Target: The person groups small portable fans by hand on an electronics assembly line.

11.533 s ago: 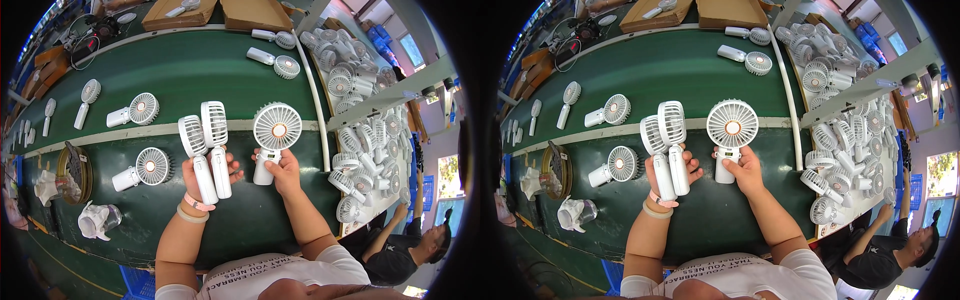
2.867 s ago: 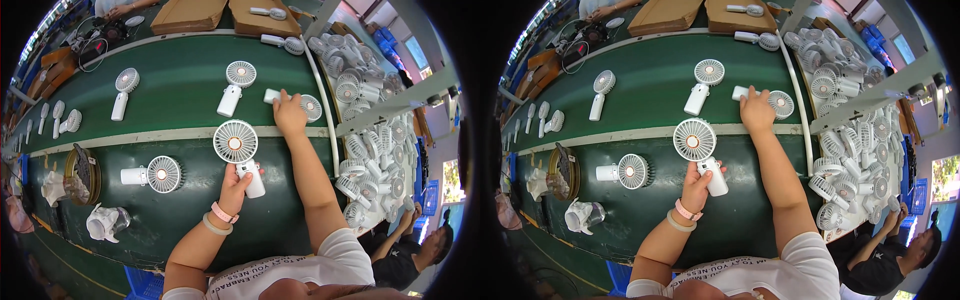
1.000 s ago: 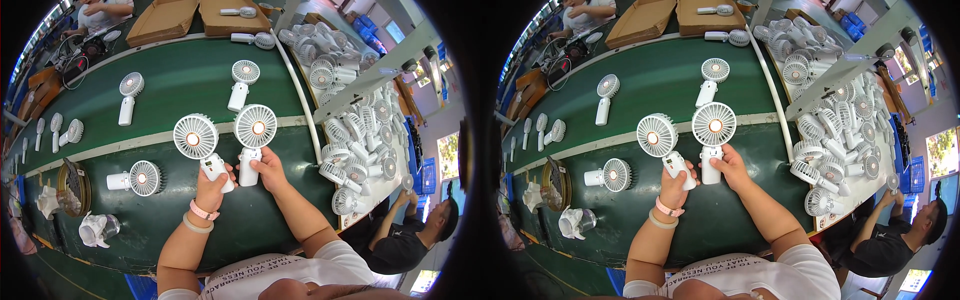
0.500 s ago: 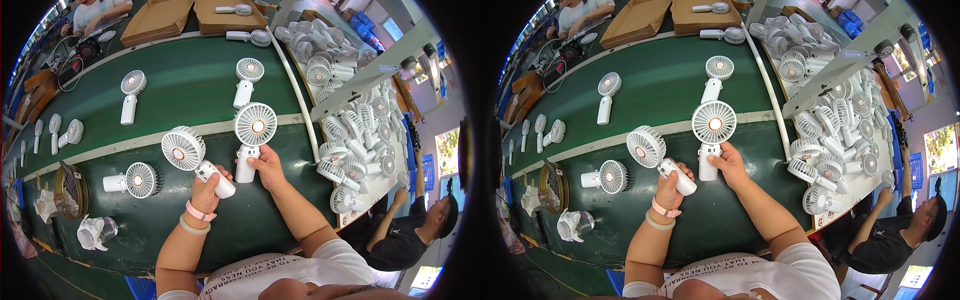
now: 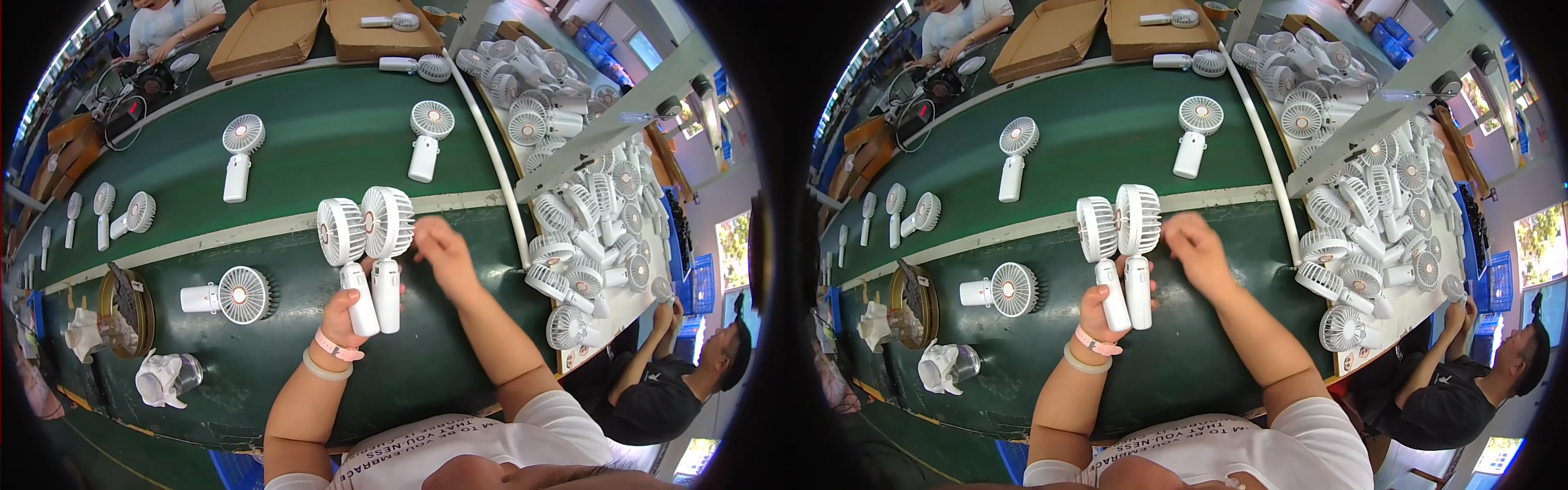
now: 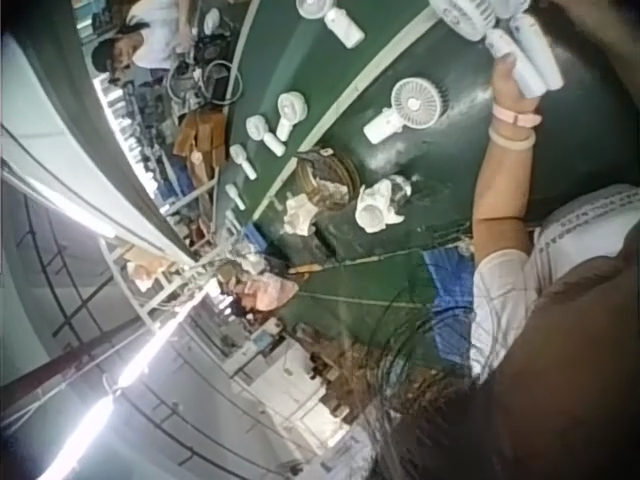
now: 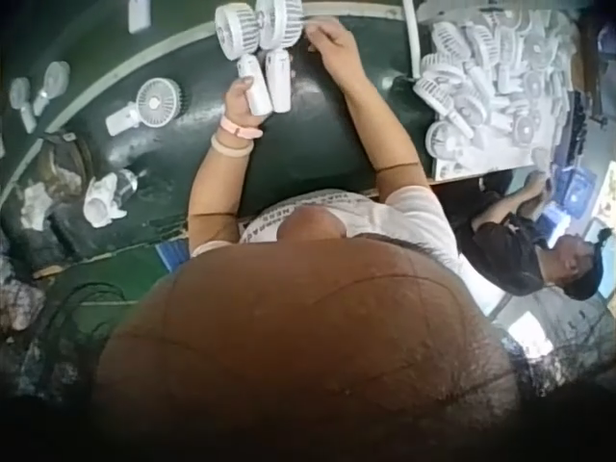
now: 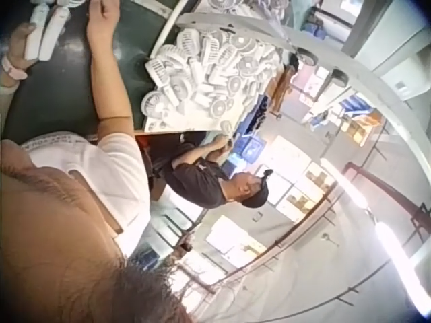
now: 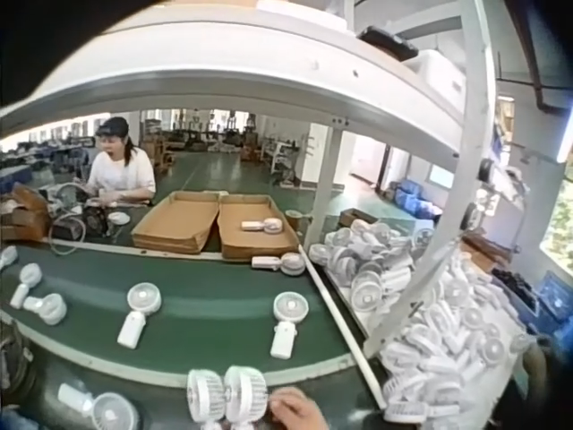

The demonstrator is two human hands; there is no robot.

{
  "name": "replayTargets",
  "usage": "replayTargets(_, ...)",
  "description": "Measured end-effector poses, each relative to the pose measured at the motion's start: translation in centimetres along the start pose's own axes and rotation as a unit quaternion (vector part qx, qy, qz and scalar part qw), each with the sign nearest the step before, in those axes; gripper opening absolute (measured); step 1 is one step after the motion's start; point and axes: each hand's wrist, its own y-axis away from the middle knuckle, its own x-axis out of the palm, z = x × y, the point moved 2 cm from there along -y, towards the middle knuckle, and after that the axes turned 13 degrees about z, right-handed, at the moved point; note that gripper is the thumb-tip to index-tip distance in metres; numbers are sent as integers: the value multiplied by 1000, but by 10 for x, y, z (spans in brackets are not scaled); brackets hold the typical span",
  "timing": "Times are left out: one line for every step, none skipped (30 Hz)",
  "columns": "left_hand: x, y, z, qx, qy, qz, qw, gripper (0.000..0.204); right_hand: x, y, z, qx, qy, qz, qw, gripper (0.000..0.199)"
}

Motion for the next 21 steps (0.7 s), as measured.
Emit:
replayTargets(0,2,-1,0,0,-2,1000,72,-7,-13,6,27,17,-31,999,25)
replayTargets(1,2,-1,5,-9,8,1000,73,-17,-27,9,5,108,-50,993,28)
replayTargets(2,1,-1,10,-19,17,1000,74,-28,-40,9,-17,197,-69,978,31)
replayTargets(4,0,-1,13,-14,0,1000,84,-39,-54,7,-19,350,-111,930,34)
replayTargets(4,1,-1,15,-16,-4,1000,84,-45,-68,2,-21,491,-149,858,38)
replayTargets(3,2,0,21,-13,-7,1000,84,-50,-80,-2,23,525,-168,834,40)
replayTargets(3,2,-1,27,-9,-11,1000,84,-54,-92,-6,66,558,-186,806,43)
replayTargets(3,1,-1,27,-9,-13,1000,84,-62,-103,-16,82,574,-206,789,39)
replayTargets(4,1,-1,34,-4,-12,999,83,-65,-112,-17,82,572,-202,791,39)
replayTargets(4,1,-2,40,2,-10,999,82,-70,-121,-18,121,540,-202,808,34)
replayTargets(3,1,-2,41,1,-12,999,82,-73,-126,-21,160,508,-202,822,30)
replayTargets(3,0,-3,43,12,-12,999,82,-75,-129,-25,133,529,-237,804,29)
replayTargets(3,0,-2,44,24,-11,999,82,-79,-130,-29,134,529,-237,804,29)
replayTargets(2,-1,-1,43,25,-11,999,82,-87,-128,-32,80,470,-258,840,34)
replayTargets(0,-2,0,46,40,-20,998,81,-97,-125,-33,23,408,-277,869,39)
replayTargets(-1,-3,1,48,56,-27,997,80,-108,-122,-36,-16,266,-256,929,52)
replayTargets(-4,3,-5,57,48,-38,997,80,-72,-109,-1,-6,19,-240,970,61)
replayTargets(-2,0,-3,62,64,-30,996,78,-64,-95,12,-90,-50,-216,971,63)
replayTargets(0,-3,-1,65,82,-21,994,77,-59,-80,21,-174,-116,-190,959,66)
replayTargets(0,-1,-1,64,83,-19,994,77,-46,-65,21,-122,-134,-143,973,64)
replayTargets(-1,-1,0,66,80,-22,994,76,-35,-49,21,-71,-147,-97,982,62)
